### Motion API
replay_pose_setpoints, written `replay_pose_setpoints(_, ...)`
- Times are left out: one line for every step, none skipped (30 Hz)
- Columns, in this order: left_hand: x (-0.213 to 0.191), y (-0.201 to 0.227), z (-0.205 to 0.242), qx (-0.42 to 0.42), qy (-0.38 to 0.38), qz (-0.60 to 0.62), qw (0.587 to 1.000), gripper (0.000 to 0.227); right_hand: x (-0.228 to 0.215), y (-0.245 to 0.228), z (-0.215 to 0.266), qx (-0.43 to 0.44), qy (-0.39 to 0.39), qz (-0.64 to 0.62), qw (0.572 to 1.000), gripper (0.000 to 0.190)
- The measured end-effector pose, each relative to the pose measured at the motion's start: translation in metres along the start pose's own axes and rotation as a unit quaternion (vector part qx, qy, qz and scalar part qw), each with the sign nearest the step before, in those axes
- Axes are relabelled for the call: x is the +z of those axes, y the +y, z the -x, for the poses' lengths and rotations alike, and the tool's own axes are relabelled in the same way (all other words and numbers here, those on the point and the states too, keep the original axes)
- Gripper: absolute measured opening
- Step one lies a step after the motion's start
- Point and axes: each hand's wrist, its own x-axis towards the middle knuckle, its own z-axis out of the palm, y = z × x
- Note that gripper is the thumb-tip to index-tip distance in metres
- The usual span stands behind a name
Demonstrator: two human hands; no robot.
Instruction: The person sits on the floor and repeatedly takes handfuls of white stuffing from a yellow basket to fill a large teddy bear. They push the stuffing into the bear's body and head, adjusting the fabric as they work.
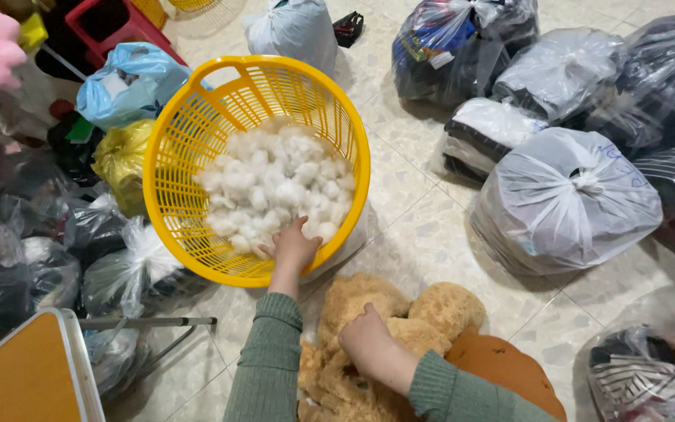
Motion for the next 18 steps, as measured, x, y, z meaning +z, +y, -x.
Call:
replay_pose_setpoints(0.007, -0.005, -0.012, 0.008, -0.004, -0.005, 1.0, 0.077, 0.003, -0.001, -0.001, -0.006, -0.009, -0.005, 1.0, 0.014)
replay_pose_setpoints(0.015, -0.01, -0.022, 0.017, -0.008, -0.011, 1.0, 0.078, 0.005, -0.001, -0.005, -0.008, -0.015, -0.004, 1.0, 0.015)
replay_pose_setpoints(0.024, -0.015, -0.028, 0.002, -0.029, -0.018, 0.999, 0.084, 0.006, -0.002, -0.007, -0.008, -0.023, -0.006, 1.0, 0.017)
replay_pose_setpoints(0.032, -0.019, -0.033, -0.013, -0.049, -0.025, 0.998, 0.089, 0.006, -0.004, -0.009, -0.009, -0.031, -0.008, 0.999, 0.019)
replay_pose_setpoints(0.038, -0.021, -0.039, -0.025, -0.07, -0.034, 0.997, 0.094, 0.006, -0.007, -0.011, -0.012, -0.029, -0.005, 0.999, 0.02)
replay_pose_setpoints(0.043, -0.023, -0.043, -0.026, -0.073, -0.032, 0.996, 0.097, 0.005, -0.012, -0.013, -0.014, -0.027, -0.001, 1.0, 0.021)
replay_pose_setpoints(0.048, -0.025, -0.047, -0.026, -0.078, -0.028, 0.996, 0.1, 0.003, -0.014, -0.014, -0.016, -0.028, 0.003, 0.999, 0.022)
replay_pose_setpoints(0.05, -0.026, -0.051, -0.027, -0.082, -0.023, 0.996, 0.103, 0.002, -0.016, -0.016, -0.024, -0.039, 0.001, 0.999, 0.023)
replay_pose_setpoints(0.051, -0.027, -0.055, -0.032, -0.088, -0.031, 0.995, 0.1, 0.002, -0.019, -0.014, -0.034, -0.05, -0.001, 0.998, 0.025)
replay_pose_setpoints(0.052, -0.028, -0.058, -0.037, -0.093, -0.038, 0.994, 0.098, 0.001, -0.021, -0.015, -0.044, -0.061, -0.004, 0.997, 0.026)
replay_pose_setpoints(0.052, -0.03, -0.059, -0.044, -0.098, -0.045, 0.993, 0.096, 0.001, -0.022, -0.016, -0.044, -0.065, -0.009, 0.997, 0.026)
replay_pose_setpoints(0.052, -0.031, -0.06, -0.042, -0.1, -0.054, 0.993, 0.091, 0.002, -0.024, -0.016, -0.044, -0.068, -0.014, 0.997, 0.025)
replay_pose_setpoints(0.051, -0.031, -0.062, -0.039, -0.103, -0.063, 0.992, 0.086, 0.001, -0.025, -0.018, -0.042, -0.072, -0.02, 0.996, 0.025)
replay_pose_setpoints(0.051, -0.031, -0.063, -0.036, -0.106, -0.072, 0.991, 0.082, 0.002, -0.026, -0.018, -0.042, -0.066, -0.017, 0.997, 0.025)
replay_pose_setpoints(0.052, -0.03, -0.063, -0.052, -0.107, -0.078, 0.99, 0.073, 0.004, -0.027, -0.018, -0.041, -0.06, -0.012, 0.997, 0.025)
replay_pose_setpoints(0.053, -0.029, -0.062, -0.069, -0.107, -0.084, 0.988, 0.064, 0.006, -0.028, -0.017, -0.041, -0.054, -0.008, 0.998, 0.025)
replay_pose_setpoints(0.053, -0.029, -0.059, -0.087, -0.107, -0.09, 0.986, 0.056, 0.008, -0.029, -0.017, -0.037, -0.052, -0.015, 0.998, 0.024)
replay_pose_setpoints(0.052, -0.03, -0.057, -0.074, -0.075, -0.044, 0.993, 0.052, 0.009, -0.03, -0.018, -0.032, -0.049, -0.021, 0.998, 0.024)
